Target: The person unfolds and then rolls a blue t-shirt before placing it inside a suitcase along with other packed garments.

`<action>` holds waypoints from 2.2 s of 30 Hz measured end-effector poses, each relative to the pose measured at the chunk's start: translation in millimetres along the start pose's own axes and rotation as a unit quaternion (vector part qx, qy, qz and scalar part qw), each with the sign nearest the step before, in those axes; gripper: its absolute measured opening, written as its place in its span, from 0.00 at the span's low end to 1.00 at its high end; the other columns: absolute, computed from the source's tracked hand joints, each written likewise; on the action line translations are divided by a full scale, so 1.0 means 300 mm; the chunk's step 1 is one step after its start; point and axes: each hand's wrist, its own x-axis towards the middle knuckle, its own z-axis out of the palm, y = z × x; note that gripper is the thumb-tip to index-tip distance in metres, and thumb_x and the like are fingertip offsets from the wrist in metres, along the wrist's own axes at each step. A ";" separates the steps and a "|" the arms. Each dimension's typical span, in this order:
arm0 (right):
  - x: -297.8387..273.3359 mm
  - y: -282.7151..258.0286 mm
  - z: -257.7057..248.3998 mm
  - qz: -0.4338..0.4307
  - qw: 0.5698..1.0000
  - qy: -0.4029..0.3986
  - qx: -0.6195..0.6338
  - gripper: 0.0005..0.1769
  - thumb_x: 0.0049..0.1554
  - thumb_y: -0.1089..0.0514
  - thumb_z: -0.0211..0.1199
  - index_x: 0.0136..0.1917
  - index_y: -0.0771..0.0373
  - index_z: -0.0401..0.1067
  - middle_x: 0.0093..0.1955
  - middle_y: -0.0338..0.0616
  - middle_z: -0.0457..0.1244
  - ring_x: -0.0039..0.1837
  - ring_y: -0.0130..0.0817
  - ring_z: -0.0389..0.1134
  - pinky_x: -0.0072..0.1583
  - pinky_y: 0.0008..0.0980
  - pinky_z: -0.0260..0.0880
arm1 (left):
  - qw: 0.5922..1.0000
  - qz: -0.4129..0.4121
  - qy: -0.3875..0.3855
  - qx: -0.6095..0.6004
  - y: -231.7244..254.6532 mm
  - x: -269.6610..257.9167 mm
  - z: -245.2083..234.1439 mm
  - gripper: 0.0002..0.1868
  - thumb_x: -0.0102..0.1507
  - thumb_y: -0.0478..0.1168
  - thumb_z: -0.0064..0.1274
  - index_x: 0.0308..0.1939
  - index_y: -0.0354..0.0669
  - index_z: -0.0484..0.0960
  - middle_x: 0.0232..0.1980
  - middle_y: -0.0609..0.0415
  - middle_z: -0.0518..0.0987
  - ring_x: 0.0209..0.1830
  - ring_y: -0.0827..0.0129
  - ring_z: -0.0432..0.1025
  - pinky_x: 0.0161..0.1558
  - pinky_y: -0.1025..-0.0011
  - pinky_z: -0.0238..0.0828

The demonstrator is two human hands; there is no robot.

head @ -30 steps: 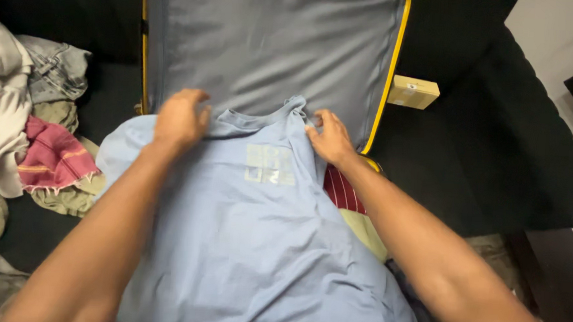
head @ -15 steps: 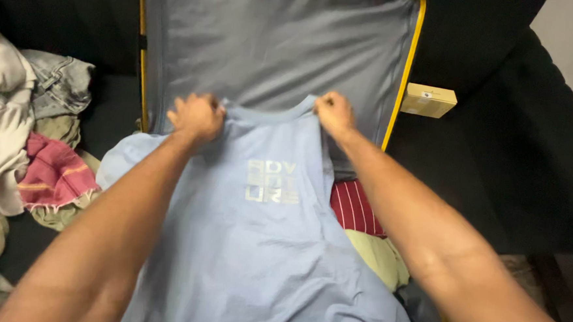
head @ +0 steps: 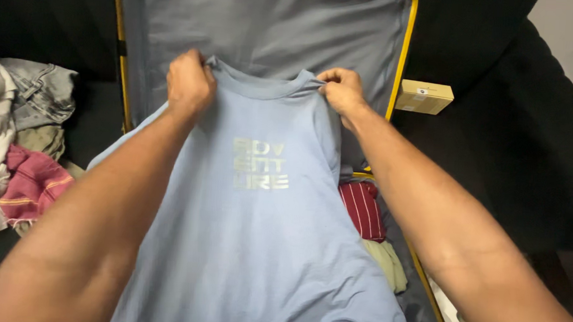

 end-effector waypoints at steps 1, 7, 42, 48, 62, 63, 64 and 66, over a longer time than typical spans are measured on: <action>0.003 0.018 0.005 0.000 1.000 0.004 0.003 0.18 0.56 0.64 0.60 0.59 0.66 0.76 0.53 0.43 0.70 0.54 0.32 0.68 0.58 0.31 0.69 | 1.000 0.000 -0.017 0.004 -0.029 -0.008 0.035 0.13 0.66 0.37 0.53 0.51 0.32 0.81 0.53 0.32 0.79 0.56 0.37 0.72 0.59 0.50 0.68; -0.017 0.167 -0.031 -0.057 0.995 -0.048 -0.070 0.32 0.50 0.69 0.61 0.69 0.62 0.69 0.65 0.43 0.64 0.65 0.34 0.65 0.63 0.32 0.65 | 0.994 0.033 -0.101 0.016 -0.053 -0.156 0.092 0.35 0.57 0.29 0.49 0.70 0.30 0.63 0.70 0.24 0.58 0.66 0.29 0.62 0.66 0.48 0.60; -0.331 0.168 -0.346 0.024 0.973 0.018 -0.228 0.26 0.47 0.62 0.70 0.61 0.57 0.72 0.62 0.50 0.67 0.63 0.44 0.69 0.63 0.39 0.69 | 0.940 -0.062 -0.271 0.199 0.381 -0.880 -0.110 0.55 0.59 0.81 0.28 0.78 0.48 0.51 0.83 0.42 0.39 0.82 0.44 0.22 0.66 0.29 0.05; -0.290 0.251 -0.442 0.108 0.878 0.125 -0.450 0.23 0.49 0.55 0.67 0.60 0.44 0.76 0.66 0.38 0.67 0.71 0.51 0.60 0.69 0.56 0.57 | 0.945 -0.050 -0.265 0.186 0.382 -0.884 -0.124 0.56 0.59 0.81 0.32 0.78 0.47 0.52 0.82 0.40 0.40 0.82 0.43 0.21 0.66 0.29 0.05; -0.513 0.525 -0.360 0.250 0.965 0.073 -0.042 0.43 0.57 0.40 0.68 0.68 0.81 0.67 0.64 0.65 0.67 0.64 0.47 0.71 0.63 0.40 0.70 | 0.907 0.194 -0.330 -0.177 0.675 -1.115 -0.245 0.28 0.57 0.60 0.62 0.48 0.42 0.83 0.51 0.48 0.81 0.55 0.51 0.71 0.59 0.54 0.64; -0.523 0.529 -0.353 0.235 0.969 0.074 -0.006 0.40 0.56 0.44 0.68 0.67 0.81 0.69 0.63 0.64 0.68 0.62 0.46 0.72 0.61 0.40 0.71 | 0.882 0.225 -0.356 -0.213 0.709 -1.155 -0.262 0.28 0.56 0.60 0.62 0.48 0.41 0.83 0.50 0.48 0.81 0.55 0.52 0.71 0.58 0.56 0.64; -0.532 0.533 -0.345 0.220 0.972 0.075 0.030 0.36 0.55 0.49 0.69 0.66 0.82 0.71 0.62 0.64 0.69 0.60 0.46 0.73 0.59 0.39 0.72 | 0.874 0.244 -0.351 -0.232 0.735 -1.194 -0.279 0.31 0.54 0.61 0.64 0.49 0.41 0.83 0.51 0.46 0.80 0.55 0.51 0.69 0.57 0.55 0.63; -0.547 0.536 -0.340 0.183 0.975 0.109 0.068 0.30 0.54 0.57 0.68 0.64 0.79 0.71 0.59 0.61 0.70 0.57 0.44 0.73 0.57 0.39 0.74 | 0.856 0.281 -0.340 -0.269 0.767 -1.269 -0.302 0.37 0.49 0.62 0.67 0.52 0.39 0.84 0.53 0.44 0.78 0.55 0.49 0.67 0.55 0.53 0.60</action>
